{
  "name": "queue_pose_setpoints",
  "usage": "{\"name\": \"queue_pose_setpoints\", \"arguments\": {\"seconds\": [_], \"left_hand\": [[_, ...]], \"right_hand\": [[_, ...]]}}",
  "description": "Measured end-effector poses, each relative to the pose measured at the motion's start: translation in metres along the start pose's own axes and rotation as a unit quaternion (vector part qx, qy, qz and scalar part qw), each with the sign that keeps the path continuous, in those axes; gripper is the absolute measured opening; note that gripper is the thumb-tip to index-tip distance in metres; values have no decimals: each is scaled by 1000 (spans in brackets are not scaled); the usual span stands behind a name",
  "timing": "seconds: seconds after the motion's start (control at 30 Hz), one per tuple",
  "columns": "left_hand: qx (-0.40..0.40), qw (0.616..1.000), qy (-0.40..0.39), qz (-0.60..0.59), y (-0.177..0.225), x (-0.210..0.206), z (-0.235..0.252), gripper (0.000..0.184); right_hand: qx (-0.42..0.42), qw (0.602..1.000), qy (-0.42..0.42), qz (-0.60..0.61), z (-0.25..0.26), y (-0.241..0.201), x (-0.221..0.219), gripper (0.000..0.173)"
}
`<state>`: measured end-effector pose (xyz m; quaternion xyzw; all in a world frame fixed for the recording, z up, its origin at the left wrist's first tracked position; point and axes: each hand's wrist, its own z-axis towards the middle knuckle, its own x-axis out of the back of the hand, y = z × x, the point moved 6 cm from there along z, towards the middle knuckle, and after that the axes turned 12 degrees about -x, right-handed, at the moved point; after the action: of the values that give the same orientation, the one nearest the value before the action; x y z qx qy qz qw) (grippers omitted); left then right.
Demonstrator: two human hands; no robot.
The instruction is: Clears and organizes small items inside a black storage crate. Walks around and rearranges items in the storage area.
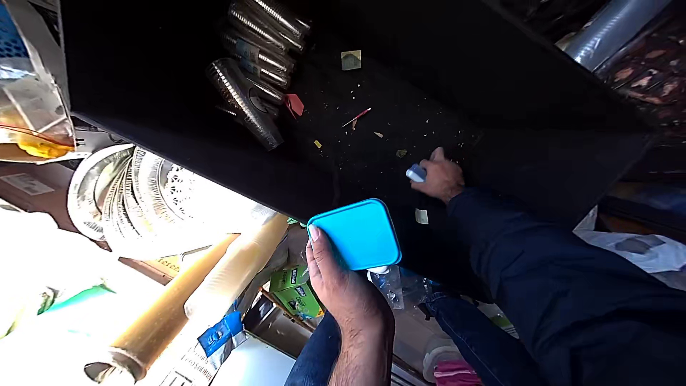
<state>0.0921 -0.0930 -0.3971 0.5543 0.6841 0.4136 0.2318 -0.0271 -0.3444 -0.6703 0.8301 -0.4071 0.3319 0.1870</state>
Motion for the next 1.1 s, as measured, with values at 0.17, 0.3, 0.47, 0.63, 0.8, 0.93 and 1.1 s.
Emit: {"name": "queue_pose_setpoints", "arguments": {"seconds": [0.17,0.3,0.47,0.63,0.8,0.93,1.1], "left_hand": [[-2,1000,14,-8,-1,1,2,41],[1,1000,23,-14,2,4,3,41],[1,1000,24,-9,4,9,-2,42],[-8,999,38,-24,3,5,-5,43],[-14,998,45,-35,3,4,-3,44],[-9,997,73,-20,2,16,-3,43],[8,995,93,-18,2,20,-4,43]], "right_hand": [[39,994,-53,-87,-10,-30,-39,62],[-43,998,-52,-18,-16,-33,-46,64],[-42,968,-243,-48,-42,-24,36,54],[90,974,-191,79,-9,6,-9,42],[33,992,-115,30,-50,-9,18,48],[92,969,59,221,-160,-7,113,49],[215,915,54,337,-305,27,170,40]]}}
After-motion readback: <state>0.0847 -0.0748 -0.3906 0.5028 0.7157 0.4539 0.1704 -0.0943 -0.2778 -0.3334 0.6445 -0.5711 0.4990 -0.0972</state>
